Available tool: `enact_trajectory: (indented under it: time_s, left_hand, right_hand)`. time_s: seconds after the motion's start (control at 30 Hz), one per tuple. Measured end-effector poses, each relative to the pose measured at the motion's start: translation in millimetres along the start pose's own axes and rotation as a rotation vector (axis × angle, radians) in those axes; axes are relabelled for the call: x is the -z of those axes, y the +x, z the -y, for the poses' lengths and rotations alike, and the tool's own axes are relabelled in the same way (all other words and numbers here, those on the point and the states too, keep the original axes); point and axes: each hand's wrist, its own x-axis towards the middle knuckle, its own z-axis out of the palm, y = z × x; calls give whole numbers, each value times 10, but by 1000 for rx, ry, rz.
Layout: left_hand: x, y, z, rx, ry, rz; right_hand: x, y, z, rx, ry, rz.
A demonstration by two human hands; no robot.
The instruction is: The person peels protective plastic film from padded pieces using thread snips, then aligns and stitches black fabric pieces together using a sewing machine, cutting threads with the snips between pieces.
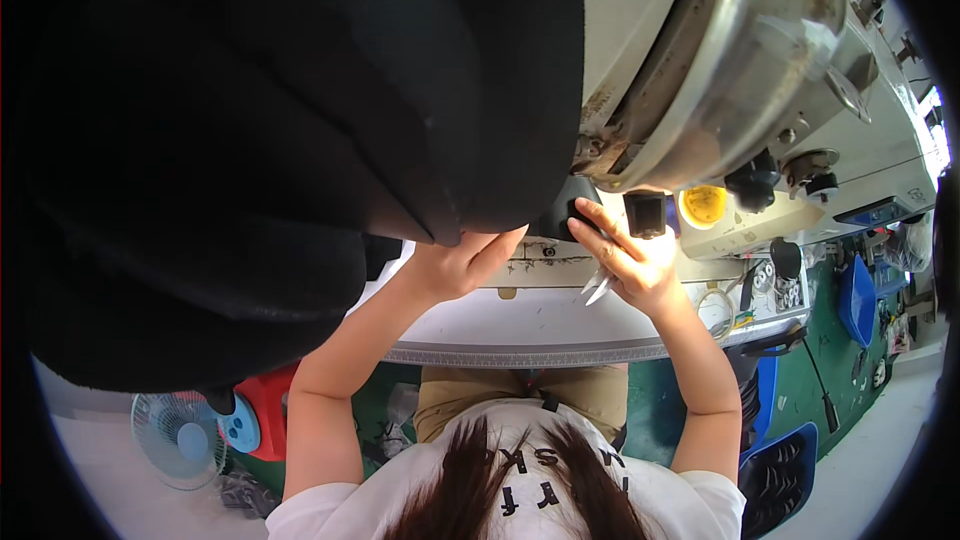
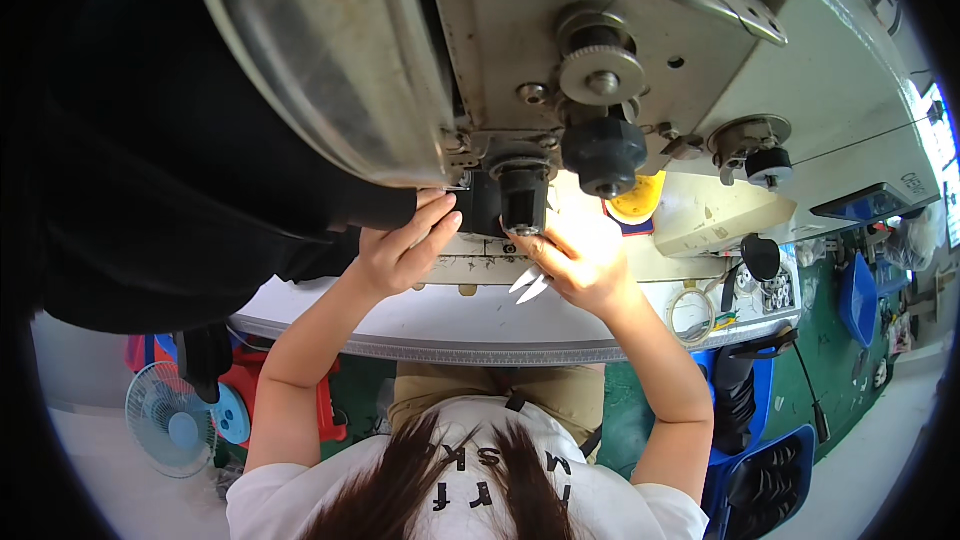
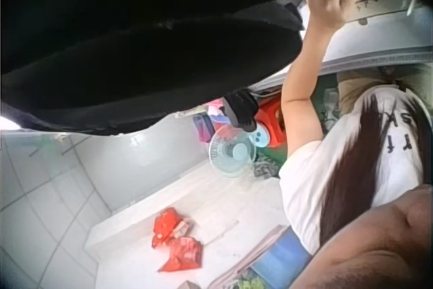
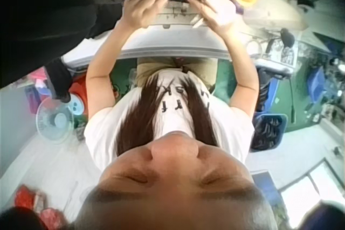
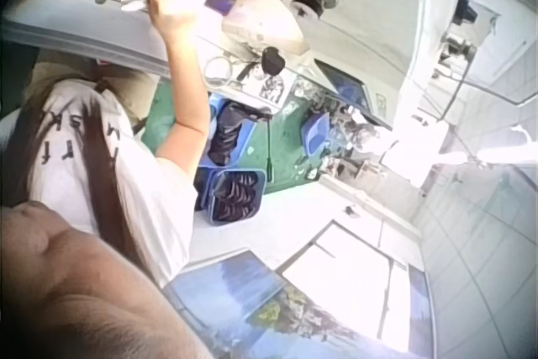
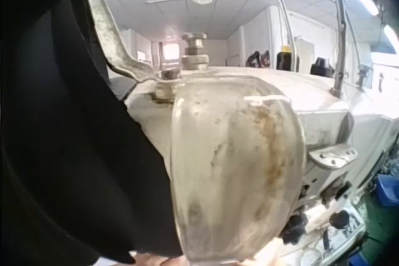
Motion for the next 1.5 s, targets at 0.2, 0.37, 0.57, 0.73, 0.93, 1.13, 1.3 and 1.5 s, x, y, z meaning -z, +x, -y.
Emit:
enact_trajectory:
  time_s: [0.2, 0.37, 0.57, 0.73, 0.93, 1.13, 1.3, 1.5]
  left_hand:
    - [-94, 2, 142, 138, -187, 35]
    - [-200, -123, 280, 228, -162, 158]
    - [-267, -309, 357, 422, -272, 246]
    - [-211, -373, 546, 512, -46, 317]
    - [-149, -425, 791, 668, -141, 479]
    - [283, -154, 1334, 925, -466, 471]
    - [1452, 666, 2031, 1013, -687, 284]
    - [3144, 1974, 2393, 890, -729, -21]
  right_hand:
    - [-83, -9, -139, -157, -6, 67]
    - [-176, -24, -281, -283, 11, 185]
    - [-197, -32, -286, -278, -149, 173]
    - [-172, -123, -74, -175, -22, -215]
    - [-531, -625, 304, -173, 110, -172]
    - [-798, -1033, 343, -284, 217, 186]
    - [-823, -1015, 328, -343, 230, 202]
    - [-813, -1011, 334, -432, 273, 262]
